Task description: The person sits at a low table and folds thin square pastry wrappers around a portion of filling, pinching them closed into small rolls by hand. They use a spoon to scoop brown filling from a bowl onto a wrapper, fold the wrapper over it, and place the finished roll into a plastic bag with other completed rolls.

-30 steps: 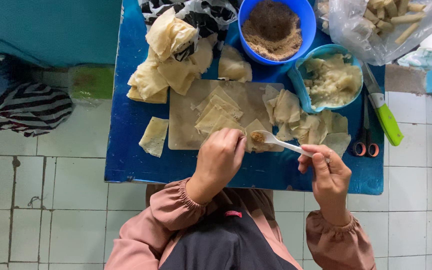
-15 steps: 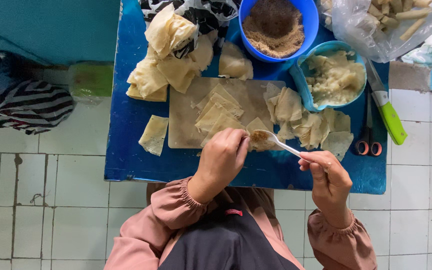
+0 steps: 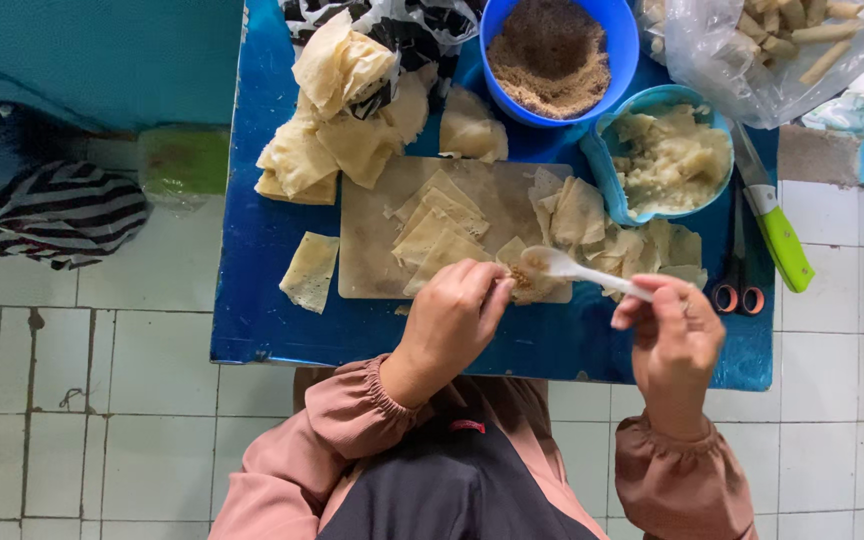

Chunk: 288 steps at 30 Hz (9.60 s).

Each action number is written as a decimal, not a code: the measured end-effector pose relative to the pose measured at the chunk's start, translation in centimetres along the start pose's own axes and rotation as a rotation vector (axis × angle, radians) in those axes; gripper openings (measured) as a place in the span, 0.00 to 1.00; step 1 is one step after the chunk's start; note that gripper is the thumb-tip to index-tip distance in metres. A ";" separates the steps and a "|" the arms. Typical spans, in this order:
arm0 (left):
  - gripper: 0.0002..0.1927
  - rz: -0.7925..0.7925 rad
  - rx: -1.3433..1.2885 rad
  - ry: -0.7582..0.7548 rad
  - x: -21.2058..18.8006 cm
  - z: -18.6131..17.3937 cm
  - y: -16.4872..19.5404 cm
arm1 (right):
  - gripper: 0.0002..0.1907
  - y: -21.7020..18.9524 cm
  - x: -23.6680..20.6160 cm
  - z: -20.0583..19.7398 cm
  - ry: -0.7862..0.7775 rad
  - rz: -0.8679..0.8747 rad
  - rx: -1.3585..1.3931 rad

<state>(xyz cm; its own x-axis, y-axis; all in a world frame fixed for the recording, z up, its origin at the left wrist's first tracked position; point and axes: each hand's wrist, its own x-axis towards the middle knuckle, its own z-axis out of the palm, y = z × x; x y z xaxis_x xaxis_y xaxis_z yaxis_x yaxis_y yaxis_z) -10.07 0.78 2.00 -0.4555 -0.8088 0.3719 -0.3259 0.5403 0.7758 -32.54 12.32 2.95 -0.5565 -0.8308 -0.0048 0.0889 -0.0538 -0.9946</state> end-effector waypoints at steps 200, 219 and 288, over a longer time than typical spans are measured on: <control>0.08 -0.148 0.355 0.041 2.5 -5.6 -4.9 | 0.18 -2.1 5.2 11.5 -0.942 -1.106 -1.281; 0.07 0.027 0.480 -0.030 1.0 -1.1 -0.8 | 0.14 -4.0 18.0 6.1 -0.006 -0.869 -1.323; 0.10 0.038 -0.048 0.025 0.2 -0.7 -1.2 | 0.08 -1.5 17.6 10.8 -0.003 -0.715 -0.677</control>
<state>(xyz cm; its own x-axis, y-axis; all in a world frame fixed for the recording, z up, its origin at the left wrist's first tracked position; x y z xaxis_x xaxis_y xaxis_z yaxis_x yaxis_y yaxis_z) -9.17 -0.17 1.54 -0.4458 -0.7937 0.4139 -0.2687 0.5597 0.7839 -33.56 -8.18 5.46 -0.2925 -0.7277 0.6204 -0.7605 -0.2164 -0.6123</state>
